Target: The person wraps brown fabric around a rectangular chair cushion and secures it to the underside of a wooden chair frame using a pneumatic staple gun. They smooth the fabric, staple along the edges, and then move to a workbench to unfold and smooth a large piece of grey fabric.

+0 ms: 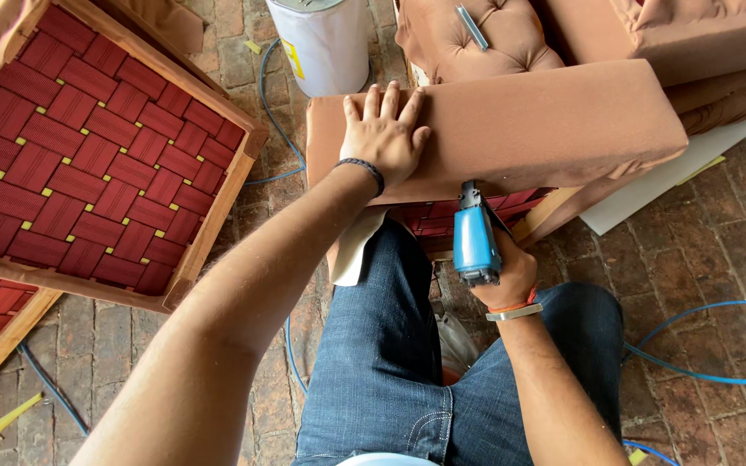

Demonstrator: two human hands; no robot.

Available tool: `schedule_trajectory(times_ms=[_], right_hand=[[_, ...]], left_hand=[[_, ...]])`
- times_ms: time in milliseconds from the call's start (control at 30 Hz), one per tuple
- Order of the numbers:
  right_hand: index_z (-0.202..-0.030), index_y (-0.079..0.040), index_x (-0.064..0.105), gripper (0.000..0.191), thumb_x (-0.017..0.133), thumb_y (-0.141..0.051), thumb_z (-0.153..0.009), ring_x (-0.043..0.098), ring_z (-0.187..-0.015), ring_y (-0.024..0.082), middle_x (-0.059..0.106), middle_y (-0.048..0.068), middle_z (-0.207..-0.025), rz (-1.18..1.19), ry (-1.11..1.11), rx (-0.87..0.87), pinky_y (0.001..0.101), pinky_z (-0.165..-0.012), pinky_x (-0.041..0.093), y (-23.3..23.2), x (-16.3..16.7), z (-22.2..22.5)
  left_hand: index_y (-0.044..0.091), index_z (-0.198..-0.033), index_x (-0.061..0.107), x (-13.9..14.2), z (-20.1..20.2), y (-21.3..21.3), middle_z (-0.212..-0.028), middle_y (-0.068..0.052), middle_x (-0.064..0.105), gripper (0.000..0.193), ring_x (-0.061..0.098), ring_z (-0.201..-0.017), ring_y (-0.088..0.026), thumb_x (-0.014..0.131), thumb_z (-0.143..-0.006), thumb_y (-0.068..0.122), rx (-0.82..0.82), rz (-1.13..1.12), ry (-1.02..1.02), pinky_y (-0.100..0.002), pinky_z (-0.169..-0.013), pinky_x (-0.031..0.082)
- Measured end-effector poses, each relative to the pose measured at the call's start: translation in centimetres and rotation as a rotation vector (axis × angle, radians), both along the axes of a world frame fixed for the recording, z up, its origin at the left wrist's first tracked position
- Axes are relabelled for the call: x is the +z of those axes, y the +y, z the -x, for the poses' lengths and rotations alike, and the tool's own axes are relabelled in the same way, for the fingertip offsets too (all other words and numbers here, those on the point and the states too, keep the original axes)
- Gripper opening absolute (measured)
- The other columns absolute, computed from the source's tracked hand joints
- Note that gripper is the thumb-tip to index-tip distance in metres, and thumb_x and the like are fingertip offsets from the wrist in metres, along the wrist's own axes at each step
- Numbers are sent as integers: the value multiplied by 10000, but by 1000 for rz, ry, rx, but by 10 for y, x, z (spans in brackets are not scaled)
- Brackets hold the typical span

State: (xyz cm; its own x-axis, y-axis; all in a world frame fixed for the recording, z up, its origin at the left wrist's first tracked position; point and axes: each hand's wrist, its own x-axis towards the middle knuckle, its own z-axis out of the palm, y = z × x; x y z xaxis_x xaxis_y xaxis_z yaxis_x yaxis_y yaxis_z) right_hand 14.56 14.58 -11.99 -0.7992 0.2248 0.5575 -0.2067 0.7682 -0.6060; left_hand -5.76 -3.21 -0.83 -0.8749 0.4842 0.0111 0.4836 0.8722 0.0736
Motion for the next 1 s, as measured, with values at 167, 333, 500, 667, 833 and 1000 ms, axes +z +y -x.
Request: schedule_trajectory(times_ms=[167,333,500,667,833,1000], right_hand=[[-1176,-50,688,434,785,-230,-793,746,-756,359,737,175,-854,-32,-1,44,434,-668,609,8,-11,4],[-1090,-70,688,387,795,-312,-808,741,-675,327,726,150,-783,-118,24,90,418,-632,609,-10,-10,8],[-1133,-77,705,435,791,-339,-797,730,-662,319,732,138,-794,-140,82,144,415,-599,590,-35,6,10],[-1131,-119,712,456,810,-378,-769,719,-653,330,734,131,-791,-159,53,166,429,-581,580,-58,17,13],[-1167,-116,710,488,808,-372,-765,727,-668,323,748,125,-826,-135,42,162,428,-582,586,-60,13,10],[-1144,-91,696,439,779,-309,-772,727,-714,342,734,147,-835,-175,51,86,431,-641,596,-21,-2,1]], left_hand=[[223,-1609,221,-2,1,0,-1635,-191,245,652,195,-1505,-421,311,-1034,518,-4,9,5,-706,-1168,76],[228,-1611,244,-3,0,-1,-1642,-190,263,647,217,-1514,-410,326,-1037,514,-2,-10,12,-692,-1179,102],[225,-1609,265,-3,-2,-2,-1640,-185,283,642,232,-1515,-409,347,-1040,510,3,-31,19,-674,-1190,122],[226,-1601,276,-5,-2,-4,-1627,-186,298,633,234,-1507,-404,361,-1039,506,-2,-67,27,-653,-1194,122],[236,-1562,371,-8,-1,-6,-1610,-158,352,593,272,-1494,-386,409,-1025,485,-5,-136,60,-623,-1190,161],[225,-1505,480,-11,-2,-7,-1562,-125,440,552,334,-1473,-351,479,-1002,453,-6,-226,93,-603,-1184,207]])
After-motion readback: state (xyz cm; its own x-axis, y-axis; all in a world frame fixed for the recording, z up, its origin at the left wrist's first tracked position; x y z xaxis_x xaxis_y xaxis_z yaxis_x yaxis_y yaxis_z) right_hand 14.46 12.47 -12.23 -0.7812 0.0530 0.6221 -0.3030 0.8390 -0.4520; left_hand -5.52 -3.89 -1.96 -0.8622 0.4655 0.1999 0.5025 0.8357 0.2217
